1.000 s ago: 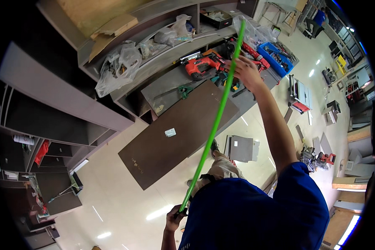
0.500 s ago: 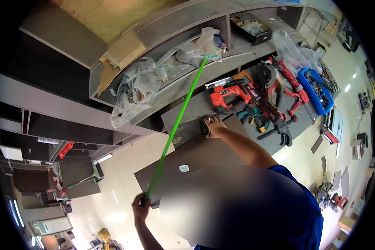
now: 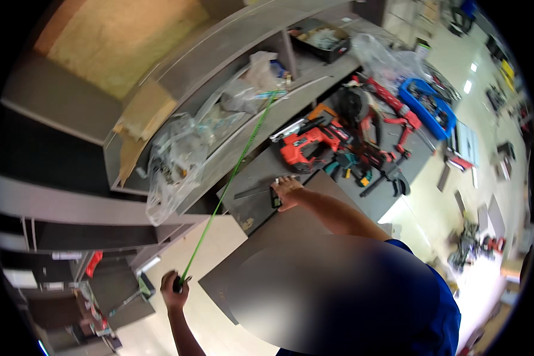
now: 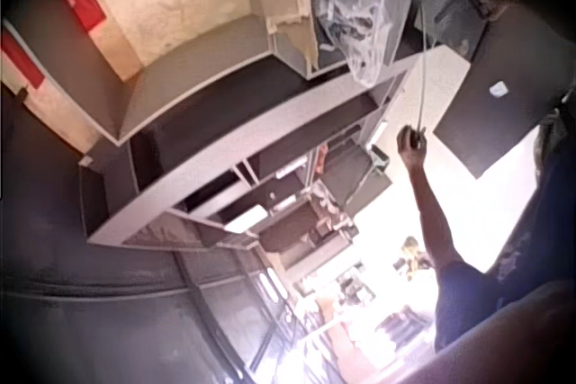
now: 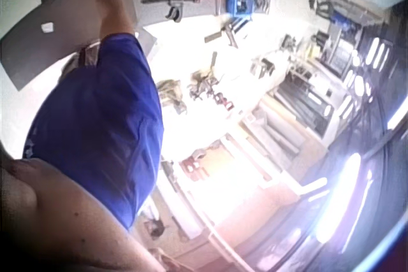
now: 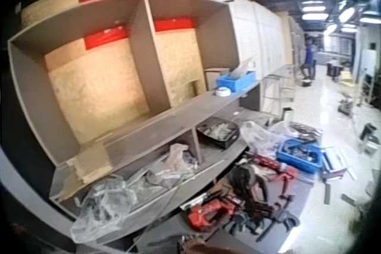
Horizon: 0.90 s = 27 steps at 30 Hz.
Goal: The person measures a large flat board using a tape measure and a try square, then marks measurement points with a pencil. The person repositions the tools to mark additional lines on the board surface.
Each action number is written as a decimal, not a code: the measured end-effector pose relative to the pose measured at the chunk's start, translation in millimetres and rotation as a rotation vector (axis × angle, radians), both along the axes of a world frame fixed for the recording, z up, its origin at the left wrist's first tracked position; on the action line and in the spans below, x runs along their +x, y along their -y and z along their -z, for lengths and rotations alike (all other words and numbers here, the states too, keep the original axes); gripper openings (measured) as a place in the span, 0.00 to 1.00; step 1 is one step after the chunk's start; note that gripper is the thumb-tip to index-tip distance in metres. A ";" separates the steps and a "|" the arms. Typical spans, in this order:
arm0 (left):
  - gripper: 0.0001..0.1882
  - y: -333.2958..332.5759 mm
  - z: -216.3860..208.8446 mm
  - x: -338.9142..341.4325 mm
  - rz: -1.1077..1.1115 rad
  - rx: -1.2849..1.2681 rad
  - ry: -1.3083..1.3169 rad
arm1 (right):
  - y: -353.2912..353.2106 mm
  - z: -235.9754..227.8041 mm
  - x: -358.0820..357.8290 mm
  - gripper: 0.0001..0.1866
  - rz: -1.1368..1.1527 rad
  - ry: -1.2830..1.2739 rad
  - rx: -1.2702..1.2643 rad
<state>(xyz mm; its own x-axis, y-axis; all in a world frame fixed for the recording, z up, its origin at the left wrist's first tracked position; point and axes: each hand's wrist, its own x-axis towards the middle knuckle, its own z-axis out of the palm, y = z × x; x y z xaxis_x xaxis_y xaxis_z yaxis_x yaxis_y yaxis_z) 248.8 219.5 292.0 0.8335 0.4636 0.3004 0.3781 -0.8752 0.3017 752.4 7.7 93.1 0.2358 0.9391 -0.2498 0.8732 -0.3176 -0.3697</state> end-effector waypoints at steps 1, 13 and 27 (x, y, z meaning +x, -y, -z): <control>0.24 4.8 -1.1 -12.1 -0.021 0.041 -0.018 | 9.1 -7.0 -2.3 0.55 0.011 -0.004 0.028; 0.23 -28.7 -88.6 42.0 0.262 0.376 0.153 | 239.9 -48.2 -112.5 0.49 0.440 -0.090 0.281; 0.26 -25.0 200.4 267.0 0.176 -0.164 -0.016 | 342.7 -44.9 -209.4 0.48 0.767 -0.336 0.372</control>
